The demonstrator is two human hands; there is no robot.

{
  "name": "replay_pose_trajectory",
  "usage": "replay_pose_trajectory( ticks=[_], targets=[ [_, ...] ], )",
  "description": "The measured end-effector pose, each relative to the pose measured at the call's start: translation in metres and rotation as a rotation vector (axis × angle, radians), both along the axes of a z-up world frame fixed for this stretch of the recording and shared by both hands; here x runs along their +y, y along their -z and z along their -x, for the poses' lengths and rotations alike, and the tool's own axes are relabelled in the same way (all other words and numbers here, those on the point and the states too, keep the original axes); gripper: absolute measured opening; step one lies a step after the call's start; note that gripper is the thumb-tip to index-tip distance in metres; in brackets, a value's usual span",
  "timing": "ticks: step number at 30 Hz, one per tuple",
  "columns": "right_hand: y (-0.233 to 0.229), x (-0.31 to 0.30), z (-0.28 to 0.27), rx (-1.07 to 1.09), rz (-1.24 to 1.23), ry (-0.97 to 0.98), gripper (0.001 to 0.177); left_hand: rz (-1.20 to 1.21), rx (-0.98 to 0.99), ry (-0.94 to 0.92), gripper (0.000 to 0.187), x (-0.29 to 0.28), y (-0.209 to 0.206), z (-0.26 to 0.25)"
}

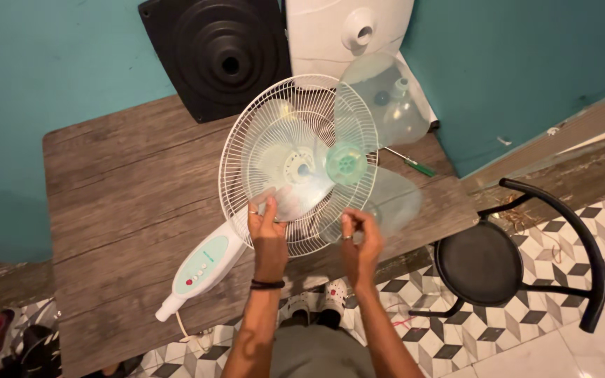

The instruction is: The person disassembles an electric fan on a wooden table. They remove the front grille, unscrew the central cap, take off the fan blades, and detach the rear grille, leaving the components separated on the table.

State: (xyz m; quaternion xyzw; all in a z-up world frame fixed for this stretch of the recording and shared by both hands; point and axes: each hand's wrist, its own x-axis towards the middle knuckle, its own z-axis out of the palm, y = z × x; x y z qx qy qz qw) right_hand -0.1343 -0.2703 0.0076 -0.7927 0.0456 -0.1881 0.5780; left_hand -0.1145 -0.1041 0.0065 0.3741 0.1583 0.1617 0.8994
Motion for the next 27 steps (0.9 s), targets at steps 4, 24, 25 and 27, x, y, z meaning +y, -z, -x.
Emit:
replay_pose_trajectory(
  ticks=[4,24,25,27],
  targets=[
    [0.038,0.005,0.013,0.102,-0.166,0.039,0.021,0.106,0.026,0.057,0.031,-0.014,-0.004,0.016],
    [0.117,-0.001,0.005,0.122,-1.365,-0.208,0.041,0.136,-0.171,0.270,0.038,0.047,-0.016,0.049],
    [0.117,0.006,0.003,0.096,-1.353,-0.224,0.040,0.078,-0.188,0.278,0.042,0.061,-0.015,0.051],
    [0.111,0.027,-0.003,0.043,-1.327,-0.257,0.036,0.044,-0.218,0.259,0.047,0.097,-0.014,0.050]
  ],
)
